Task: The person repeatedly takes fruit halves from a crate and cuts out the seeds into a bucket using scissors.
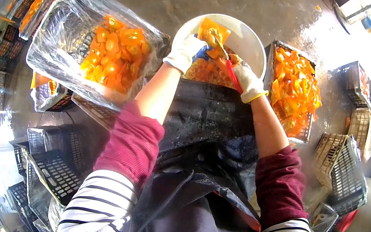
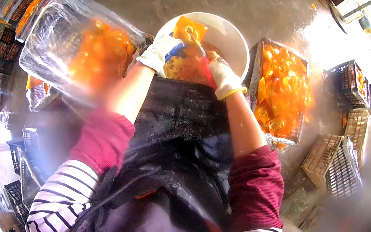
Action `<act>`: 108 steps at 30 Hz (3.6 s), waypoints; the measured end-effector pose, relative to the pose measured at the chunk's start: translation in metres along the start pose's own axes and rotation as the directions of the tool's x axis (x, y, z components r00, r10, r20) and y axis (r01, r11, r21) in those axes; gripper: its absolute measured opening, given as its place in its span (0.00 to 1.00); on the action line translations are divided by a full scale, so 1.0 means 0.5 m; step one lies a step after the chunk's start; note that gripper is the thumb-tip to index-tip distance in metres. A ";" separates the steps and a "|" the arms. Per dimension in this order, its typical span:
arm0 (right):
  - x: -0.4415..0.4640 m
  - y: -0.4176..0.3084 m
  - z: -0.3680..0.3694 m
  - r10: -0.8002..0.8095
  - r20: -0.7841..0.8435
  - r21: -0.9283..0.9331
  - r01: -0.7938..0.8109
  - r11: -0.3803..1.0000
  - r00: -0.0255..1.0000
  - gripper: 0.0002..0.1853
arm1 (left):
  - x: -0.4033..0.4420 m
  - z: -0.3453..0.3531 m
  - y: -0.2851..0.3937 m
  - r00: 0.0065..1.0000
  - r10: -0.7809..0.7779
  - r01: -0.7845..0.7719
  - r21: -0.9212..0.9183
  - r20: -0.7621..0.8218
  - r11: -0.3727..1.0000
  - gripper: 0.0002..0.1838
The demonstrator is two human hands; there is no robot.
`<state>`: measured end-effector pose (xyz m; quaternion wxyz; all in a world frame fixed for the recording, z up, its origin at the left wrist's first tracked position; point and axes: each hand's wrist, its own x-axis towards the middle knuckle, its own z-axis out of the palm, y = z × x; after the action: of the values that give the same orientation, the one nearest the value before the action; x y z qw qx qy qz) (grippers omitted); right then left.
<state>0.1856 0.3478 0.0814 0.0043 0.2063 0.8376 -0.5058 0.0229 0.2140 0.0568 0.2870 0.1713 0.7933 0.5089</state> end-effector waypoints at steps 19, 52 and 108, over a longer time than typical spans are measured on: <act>-0.016 -0.014 -0.003 -0.027 0.017 0.050 0.026 0.998 0.999 0.16 | 0.032 -0.009 -0.041 0.998 -0.040 0.043 -0.088 0.039 0.995 0.16; -0.022 -0.029 -0.012 -0.041 0.269 0.719 -0.172 0.673 0.962 0.18 | -0.037 0.011 0.065 0.961 0.259 -0.084 -0.797 0.093 0.597 0.21; 0.003 -0.002 -0.040 -0.070 0.011 0.896 0.021 0.443 0.997 0.25 | -0.103 -0.315 -0.416 0.948 -0.059 -0.275 -0.899 -0.312 0.341 0.21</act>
<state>0.1878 0.3647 0.0916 -0.0990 0.1431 0.4503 -0.8757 -0.0322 -0.0147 -0.0670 0.1787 -0.0468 0.3796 0.9065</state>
